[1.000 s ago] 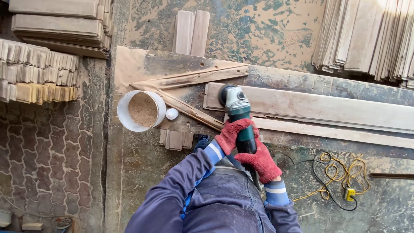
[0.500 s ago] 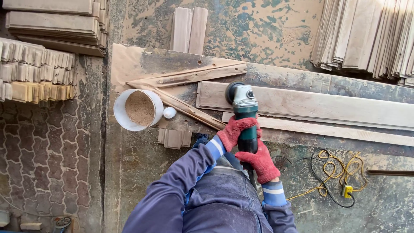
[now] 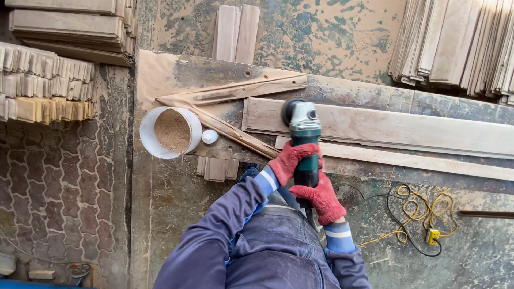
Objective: Sanding wood planks using an angle grinder at a workbench.
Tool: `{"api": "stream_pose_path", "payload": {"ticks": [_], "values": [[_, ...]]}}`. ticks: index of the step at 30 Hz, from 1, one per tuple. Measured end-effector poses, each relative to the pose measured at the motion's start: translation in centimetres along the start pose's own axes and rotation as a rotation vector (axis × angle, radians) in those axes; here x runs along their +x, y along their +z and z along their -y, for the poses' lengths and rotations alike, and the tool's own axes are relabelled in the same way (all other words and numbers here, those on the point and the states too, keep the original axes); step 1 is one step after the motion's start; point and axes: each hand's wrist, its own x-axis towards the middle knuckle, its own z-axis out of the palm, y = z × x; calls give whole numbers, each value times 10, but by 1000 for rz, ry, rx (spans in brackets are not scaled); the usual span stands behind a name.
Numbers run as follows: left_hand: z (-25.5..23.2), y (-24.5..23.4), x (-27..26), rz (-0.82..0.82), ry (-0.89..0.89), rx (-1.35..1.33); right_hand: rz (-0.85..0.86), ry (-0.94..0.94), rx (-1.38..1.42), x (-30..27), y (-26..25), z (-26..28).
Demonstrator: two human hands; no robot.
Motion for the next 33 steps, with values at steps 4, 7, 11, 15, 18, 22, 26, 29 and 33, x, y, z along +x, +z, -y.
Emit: {"api": "stream_pose_path", "payload": {"ticks": [4, 7, 11, 15, 18, 22, 26, 29, 33], "values": [[4, 17, -1, -36, -5, -13, -29, 12, -26, 4, -13, -6], [18, 27, 11, 30, -38, -18, -80, 18, 0, 4, -25, -6], [-2, 25, 8, 2, 34, 1, -38, 20, -23, 6, -10, 8], [-32, -2, -19, -77, 43, -15, 44, 20, -107, 14, 14, 14], [-24, 7, -19, -228, 32, 90, 63, 26, -157, 1, 10, 25], [14, 32, 5, 11, -1, 70, -49, 33, -20, 6, -27, -3], [41, 48, 28, 64, -31, 82, -105, 10, 52, 15, -50, -14], [-6, 34, 1, -11, -15, 56, -42, 29, 9, 14, -22, -4], [-43, 40, -40, -102, 40, 113, 10, 25, -149, 2, 6, 31]]}}
